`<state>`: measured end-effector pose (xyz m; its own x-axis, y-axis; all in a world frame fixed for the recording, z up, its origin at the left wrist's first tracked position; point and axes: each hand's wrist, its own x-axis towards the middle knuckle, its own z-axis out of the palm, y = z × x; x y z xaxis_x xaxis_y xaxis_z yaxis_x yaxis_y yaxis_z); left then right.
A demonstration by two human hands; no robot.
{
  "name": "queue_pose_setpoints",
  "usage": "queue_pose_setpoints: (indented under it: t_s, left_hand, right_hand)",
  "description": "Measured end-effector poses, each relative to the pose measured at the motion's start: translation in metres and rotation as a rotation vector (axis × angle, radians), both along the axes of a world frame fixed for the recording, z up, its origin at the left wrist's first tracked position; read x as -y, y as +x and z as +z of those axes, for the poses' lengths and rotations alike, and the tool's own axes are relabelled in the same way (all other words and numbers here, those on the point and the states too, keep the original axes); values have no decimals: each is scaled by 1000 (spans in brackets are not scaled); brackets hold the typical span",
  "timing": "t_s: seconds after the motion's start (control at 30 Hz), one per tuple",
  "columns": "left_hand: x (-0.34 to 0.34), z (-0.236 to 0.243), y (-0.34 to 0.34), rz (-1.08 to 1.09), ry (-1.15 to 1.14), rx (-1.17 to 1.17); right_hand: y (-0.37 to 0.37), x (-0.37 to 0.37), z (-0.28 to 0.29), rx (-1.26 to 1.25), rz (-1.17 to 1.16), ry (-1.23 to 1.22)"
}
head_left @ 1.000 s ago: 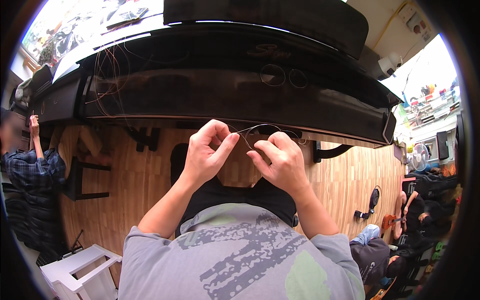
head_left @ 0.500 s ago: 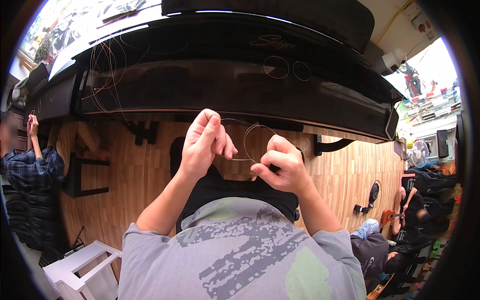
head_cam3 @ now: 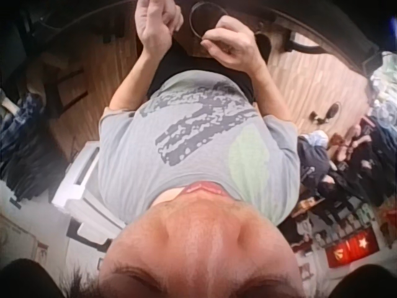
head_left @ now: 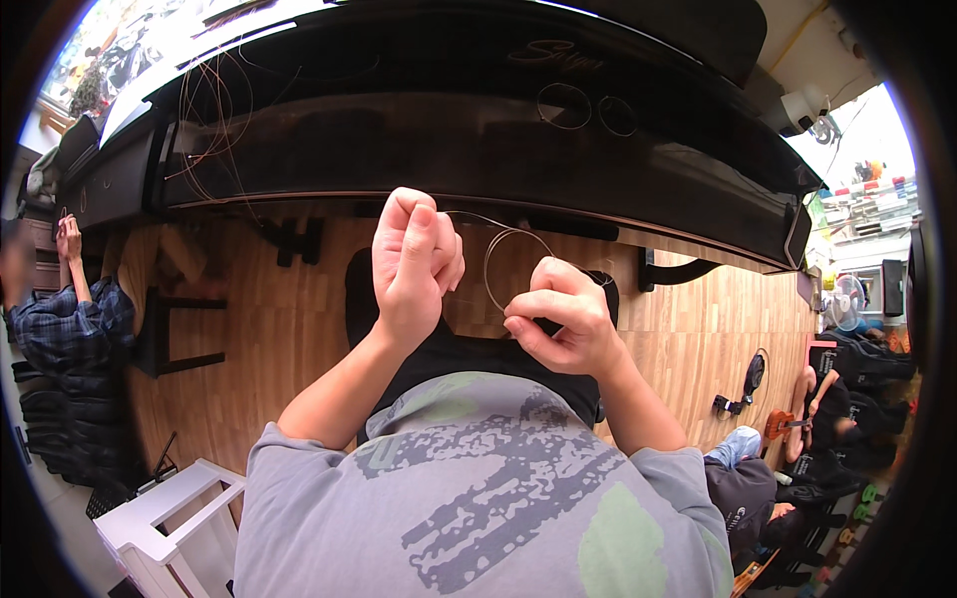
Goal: The person sits on the floor and repeatedly bends and twists a thin metal wire by hand, forming loops and curves. They occasionally place the wire on the piano surface and continue shaping it.
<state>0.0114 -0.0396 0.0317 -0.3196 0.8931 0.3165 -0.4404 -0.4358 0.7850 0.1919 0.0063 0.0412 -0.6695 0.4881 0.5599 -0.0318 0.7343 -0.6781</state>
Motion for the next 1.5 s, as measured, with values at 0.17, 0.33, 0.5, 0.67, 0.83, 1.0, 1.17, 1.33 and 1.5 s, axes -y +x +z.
queue_pose_setpoints:
  t_s: [0.17, 0.33, 0.5, 0.67, 0.83, 1.0, 1.17, 1.33, 1.5]
  left_hand:
    - [0, 0, 0, 23, -27, -113]
    - [9, 0, -14, -168, -182, -294]
    - [10, -2, -23, -379, -191, -232]
    - [1, 7, -26, -606, -363, -234]
    - [-1, 13, -18, -590, -301, -141]
    - [0, 7, -10, -554, -250, -84]
    - [1, 11, -8, -509, -232, -133]
    - [1, 13, -9, -498, -254, -214]
    - [4, 11, -12, -556, -260, -231]
  right_hand:
    - [0, 0, 2, -17, -28, -14]
    - [8, -12, 1, 15, -136, 175]
    - [9, -14, 5, 48, -158, 278]
    - [8, -13, 7, 36, -128, 325]
    - [12, -13, 8, 67, -122, 315]
    - [13, -12, 9, 71, -106, 284]
    - [13, -12, 10, 97, -76, 253]
    - [12, -14, 9, 133, -39, 254]
    - [13, -10, 13, 136, -24, 258]
